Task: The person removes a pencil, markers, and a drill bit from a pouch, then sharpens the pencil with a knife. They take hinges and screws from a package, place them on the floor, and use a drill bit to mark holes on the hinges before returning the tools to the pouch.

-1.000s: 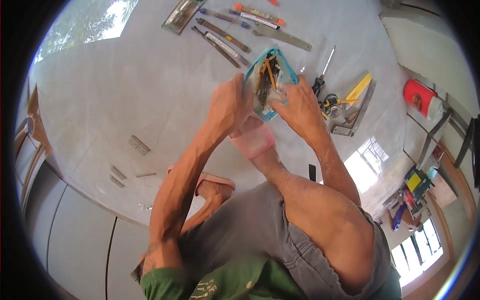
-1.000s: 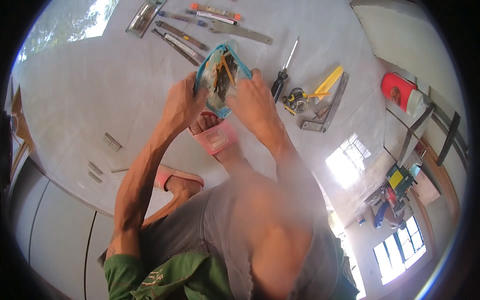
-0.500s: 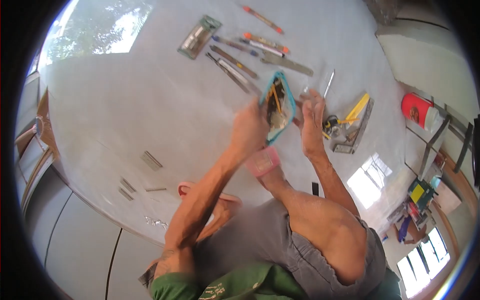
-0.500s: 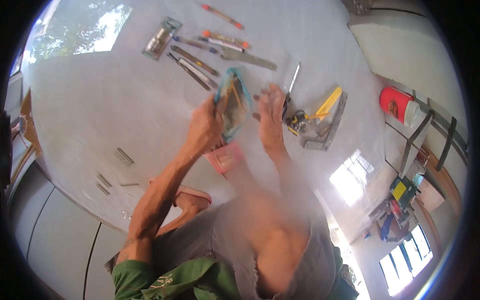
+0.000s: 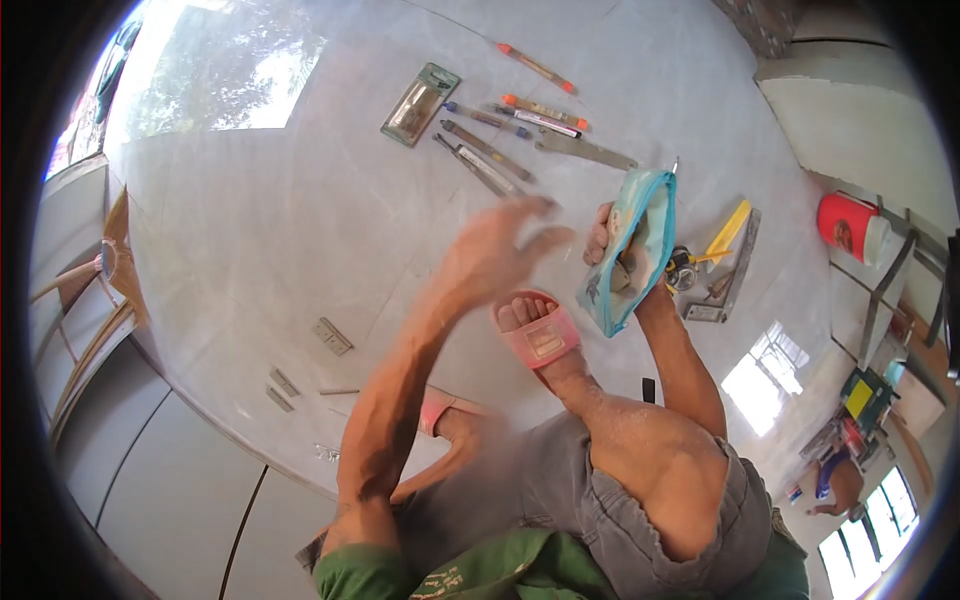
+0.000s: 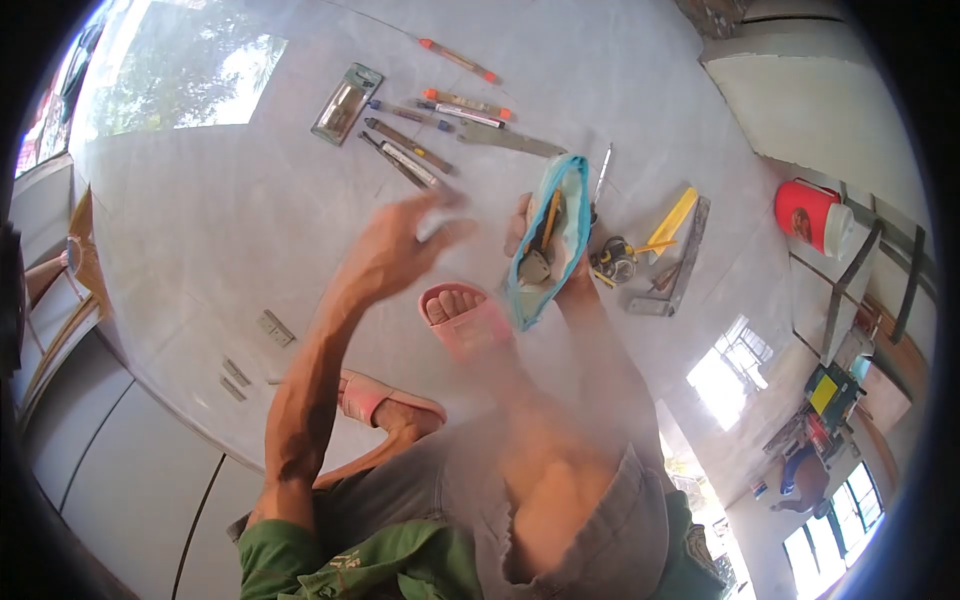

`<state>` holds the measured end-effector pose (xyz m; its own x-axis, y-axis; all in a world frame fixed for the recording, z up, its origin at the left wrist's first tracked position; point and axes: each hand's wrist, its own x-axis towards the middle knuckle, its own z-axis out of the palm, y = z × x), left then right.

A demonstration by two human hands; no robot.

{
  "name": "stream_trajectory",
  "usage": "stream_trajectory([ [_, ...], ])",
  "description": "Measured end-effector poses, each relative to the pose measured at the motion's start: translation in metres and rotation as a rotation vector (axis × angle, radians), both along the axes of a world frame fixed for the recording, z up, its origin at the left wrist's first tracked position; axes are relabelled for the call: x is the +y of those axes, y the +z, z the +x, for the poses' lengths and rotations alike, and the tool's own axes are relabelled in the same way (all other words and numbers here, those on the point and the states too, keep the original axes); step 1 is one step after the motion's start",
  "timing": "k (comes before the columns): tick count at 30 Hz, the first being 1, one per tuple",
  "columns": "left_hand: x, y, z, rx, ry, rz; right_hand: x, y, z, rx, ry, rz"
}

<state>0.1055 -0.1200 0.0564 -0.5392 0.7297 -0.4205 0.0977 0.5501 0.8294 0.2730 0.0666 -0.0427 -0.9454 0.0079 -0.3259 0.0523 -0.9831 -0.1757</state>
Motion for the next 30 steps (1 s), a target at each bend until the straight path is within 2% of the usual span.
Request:
stream_trajectory([
  [2, -0.017, -0.033, -0.027, 0.495, -0.074, -0.045, -0.001, 0.0, -0.002, -0.04, 0.009, 0.071],
  [4, -0.024, -0.033, -0.044, 0.577, -0.084, -0.239, -0.005, 0.001, -0.002, -0.166, -0.017, 0.188],
  [7, -0.025, -0.053, -0.058, 0.713, 0.016, -0.234, 0.007, 0.02, -0.005, -0.304, 0.043, 0.251],
  [12, -0.023, -0.061, -0.056, 0.724, -0.011, -0.165, -0.005, 0.033, -0.031, -0.284, 0.062, 0.15],
  [15, -0.018, -0.067, -0.038, 0.834, -0.012, -0.316, -0.011, 0.053, -0.044, -0.496, 0.052, 0.476],
  [16, -0.018, -0.072, -0.033, 0.795, 0.051, -0.297, -0.015, 0.064, -0.05, -0.449, 0.055, 0.574],
  [20, -0.023, -0.09, -0.013, 0.641, 0.27, -0.26, -0.017, 0.061, -0.056, -0.476, 0.05, 0.334],
  [23, -0.025, -0.096, -0.008, 0.579, 0.29, -0.258, -0.02, 0.055, -0.05, -0.441, 0.042, 0.378],
  [27, -0.027, -0.099, -0.014, 0.598, 0.256, -0.218, -0.02, 0.043, -0.039, -0.366, 0.021, 0.286],
  [30, -0.028, -0.095, -0.024, 0.583, 0.214, -0.254, -0.025, 0.054, -0.038, -0.489, -0.022, 0.277],
])
